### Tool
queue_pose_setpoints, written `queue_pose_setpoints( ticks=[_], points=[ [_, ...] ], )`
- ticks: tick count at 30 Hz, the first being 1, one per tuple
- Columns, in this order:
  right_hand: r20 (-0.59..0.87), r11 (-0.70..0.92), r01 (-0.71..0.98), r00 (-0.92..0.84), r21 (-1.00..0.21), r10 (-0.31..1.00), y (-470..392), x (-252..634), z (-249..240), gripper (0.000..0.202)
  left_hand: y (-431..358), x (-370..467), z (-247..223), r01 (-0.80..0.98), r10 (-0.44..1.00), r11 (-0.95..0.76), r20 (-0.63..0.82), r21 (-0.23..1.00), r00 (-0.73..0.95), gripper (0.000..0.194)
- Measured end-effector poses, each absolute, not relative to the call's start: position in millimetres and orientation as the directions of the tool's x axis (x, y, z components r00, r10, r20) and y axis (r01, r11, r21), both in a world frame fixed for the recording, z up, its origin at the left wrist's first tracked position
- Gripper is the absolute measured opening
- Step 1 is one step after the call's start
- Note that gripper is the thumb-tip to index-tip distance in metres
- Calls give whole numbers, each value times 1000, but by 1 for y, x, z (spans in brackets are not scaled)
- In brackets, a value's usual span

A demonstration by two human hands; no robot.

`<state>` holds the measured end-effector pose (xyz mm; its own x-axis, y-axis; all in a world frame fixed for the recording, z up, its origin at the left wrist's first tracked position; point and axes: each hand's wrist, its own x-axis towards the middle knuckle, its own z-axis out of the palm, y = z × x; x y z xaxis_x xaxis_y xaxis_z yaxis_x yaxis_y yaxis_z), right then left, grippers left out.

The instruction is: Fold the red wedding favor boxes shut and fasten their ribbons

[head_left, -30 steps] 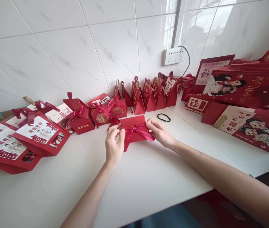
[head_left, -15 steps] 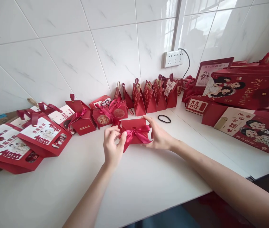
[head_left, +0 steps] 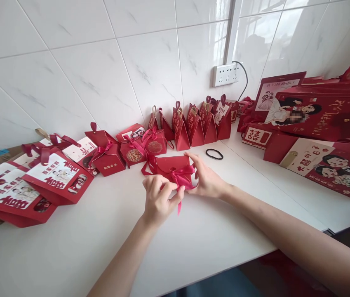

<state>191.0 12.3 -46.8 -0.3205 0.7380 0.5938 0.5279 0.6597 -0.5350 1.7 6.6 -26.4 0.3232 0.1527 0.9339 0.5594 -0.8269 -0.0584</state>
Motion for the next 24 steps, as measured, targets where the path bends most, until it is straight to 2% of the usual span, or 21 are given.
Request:
queue_pose_setpoints(
  ticks=[10, 17, 24],
  points=[
    [576, 612, 551, -266, -567, 773, 12, 191, -48, 97, 7, -2, -23, 576, 133, -815, 947, -64, 294, 23],
    [637, 651, 561, -260, -512, 726, 16, 193, -49, 96, 11, -9, -22, 577, 133, -816, 961, -33, 243, 21],
    [592, 623, 566, -271, -540, 759, 13, 193, -49, 96, 9, -5, -25, 548, 99, -831, 945, -93, 310, 20]
  ],
)
